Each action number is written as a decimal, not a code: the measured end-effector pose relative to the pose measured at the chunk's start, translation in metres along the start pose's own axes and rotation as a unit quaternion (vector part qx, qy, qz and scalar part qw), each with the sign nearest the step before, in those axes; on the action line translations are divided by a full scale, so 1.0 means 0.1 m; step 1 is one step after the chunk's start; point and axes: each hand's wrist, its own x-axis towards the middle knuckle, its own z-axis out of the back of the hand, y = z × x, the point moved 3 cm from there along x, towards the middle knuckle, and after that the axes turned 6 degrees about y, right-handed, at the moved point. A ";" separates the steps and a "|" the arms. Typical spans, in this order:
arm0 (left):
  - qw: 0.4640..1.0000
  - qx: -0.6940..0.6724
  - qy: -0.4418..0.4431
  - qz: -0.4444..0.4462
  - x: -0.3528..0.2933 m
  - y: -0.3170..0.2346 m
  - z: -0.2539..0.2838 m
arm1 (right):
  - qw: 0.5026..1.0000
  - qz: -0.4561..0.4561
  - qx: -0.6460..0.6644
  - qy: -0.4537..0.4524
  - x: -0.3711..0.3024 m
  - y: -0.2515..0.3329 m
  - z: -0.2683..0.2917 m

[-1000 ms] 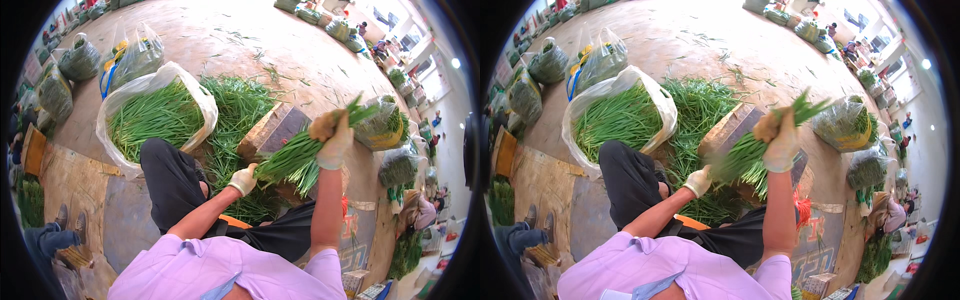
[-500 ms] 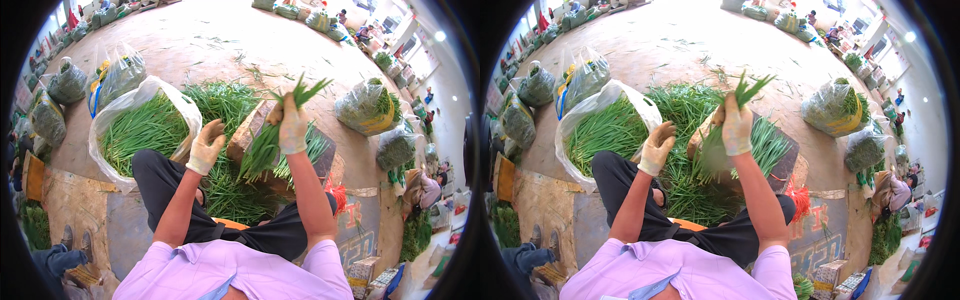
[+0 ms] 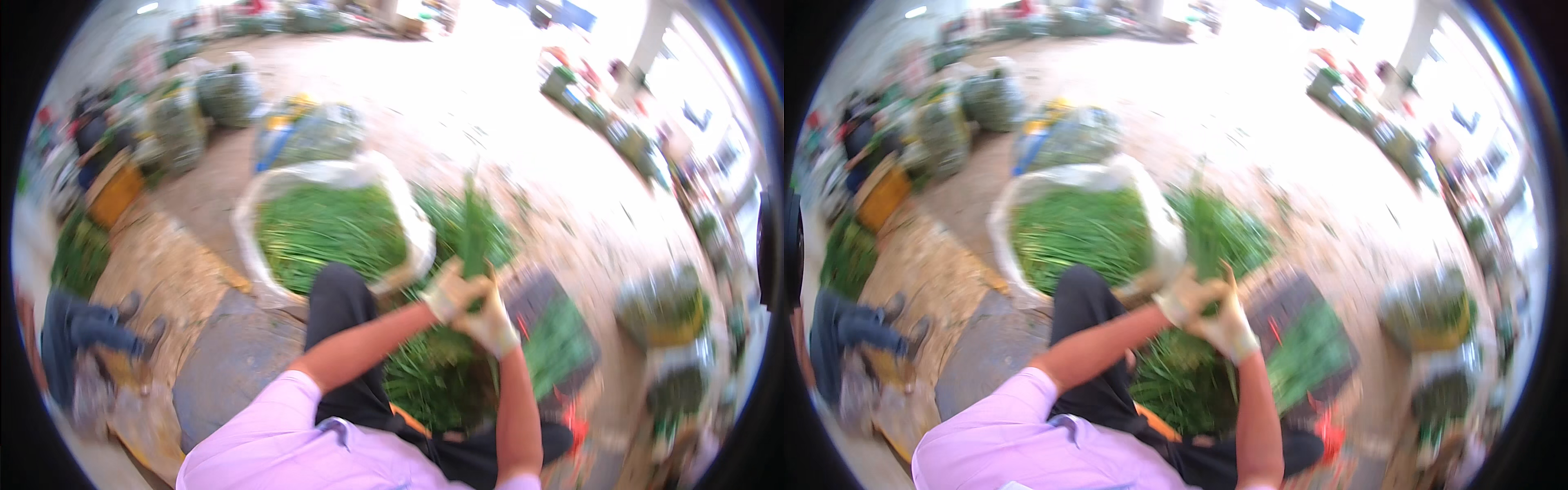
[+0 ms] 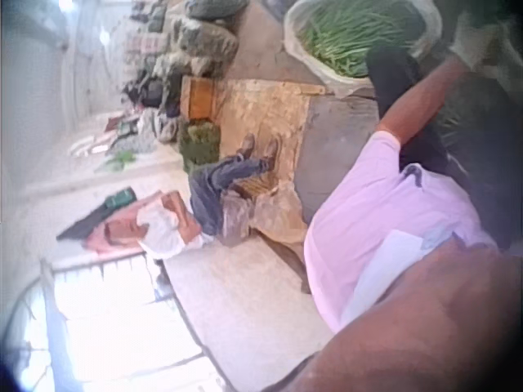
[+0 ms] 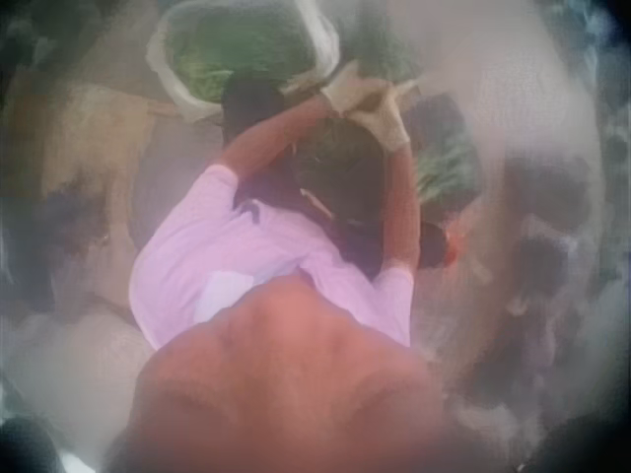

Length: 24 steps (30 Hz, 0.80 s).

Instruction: The person pulls bunches of green onions from a large plastic bag, aligns the roots on a wooden block, and ties each bundle with a piece of red string by hand.

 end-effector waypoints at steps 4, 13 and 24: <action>0.876 -0.471 -0.100 -0.005 0.14 0.07 0.21 | 0.995 -0.053 0.037 0.082 -0.18 -0.43 -0.25; 0.839 -0.469 -0.270 0.063 -0.01 0.44 0.94 | 0.980 -0.185 -0.038 0.067 -0.30 -0.54 -0.59; 0.697 -0.625 -0.350 -0.037 -0.10 0.54 1.52 | 0.915 -0.302 -0.206 0.172 -1.24 -1.18 -0.72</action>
